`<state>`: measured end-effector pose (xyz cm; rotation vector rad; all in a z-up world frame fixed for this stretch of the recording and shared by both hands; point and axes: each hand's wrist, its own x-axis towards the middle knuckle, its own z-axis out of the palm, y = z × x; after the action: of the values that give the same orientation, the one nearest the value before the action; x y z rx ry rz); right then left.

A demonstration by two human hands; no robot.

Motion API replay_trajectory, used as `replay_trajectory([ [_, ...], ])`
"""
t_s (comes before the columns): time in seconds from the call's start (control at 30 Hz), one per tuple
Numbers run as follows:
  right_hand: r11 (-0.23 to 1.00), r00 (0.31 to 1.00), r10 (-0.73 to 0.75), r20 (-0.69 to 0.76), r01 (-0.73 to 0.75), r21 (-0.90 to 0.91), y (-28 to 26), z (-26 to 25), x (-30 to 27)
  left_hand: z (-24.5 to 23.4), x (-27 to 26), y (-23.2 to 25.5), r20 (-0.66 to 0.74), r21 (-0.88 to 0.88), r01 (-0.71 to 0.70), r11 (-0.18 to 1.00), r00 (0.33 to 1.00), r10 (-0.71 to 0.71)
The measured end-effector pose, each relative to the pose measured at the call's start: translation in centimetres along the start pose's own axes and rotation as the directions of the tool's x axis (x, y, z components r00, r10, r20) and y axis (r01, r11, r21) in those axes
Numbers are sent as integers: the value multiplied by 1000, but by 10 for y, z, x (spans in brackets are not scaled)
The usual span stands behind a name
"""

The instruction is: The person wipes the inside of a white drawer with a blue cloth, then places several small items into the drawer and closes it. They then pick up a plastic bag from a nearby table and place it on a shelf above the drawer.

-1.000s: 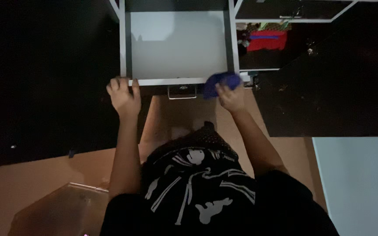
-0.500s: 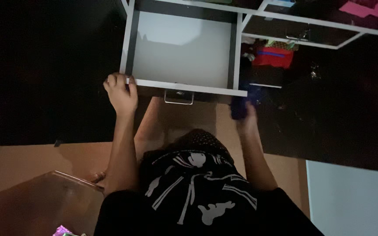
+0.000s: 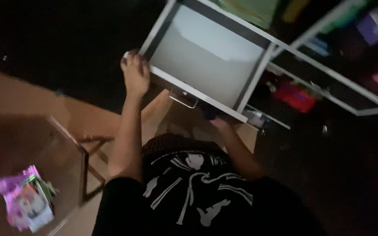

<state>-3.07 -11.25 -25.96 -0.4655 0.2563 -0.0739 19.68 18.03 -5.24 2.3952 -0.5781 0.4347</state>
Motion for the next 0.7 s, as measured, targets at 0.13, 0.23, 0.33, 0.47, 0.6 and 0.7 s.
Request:
replay_trajectory([
  [0.13,987,975,156,156,-160,13,38,28,66,9,5,9,155,221,128,967,974,-164],
  [0.23,976,945,174,277,-202,78,86,58,98,9,12,8,271,273,154,950,935,-230],
  [0.33,965,896,96,434,-191,181,122,107,122,3,5,18,197,325,95,941,966,-166],
  [0.47,773,844,265,467,-475,420,113,188,150,-8,4,33,210,251,231,940,935,-285],
  [0.6,845,891,234,389,-384,372,113,223,143,-10,10,30,187,300,198,933,947,-261],
  [0.7,884,907,214,362,-337,323,112,193,132,-9,4,29,183,297,175,939,954,-236],
])
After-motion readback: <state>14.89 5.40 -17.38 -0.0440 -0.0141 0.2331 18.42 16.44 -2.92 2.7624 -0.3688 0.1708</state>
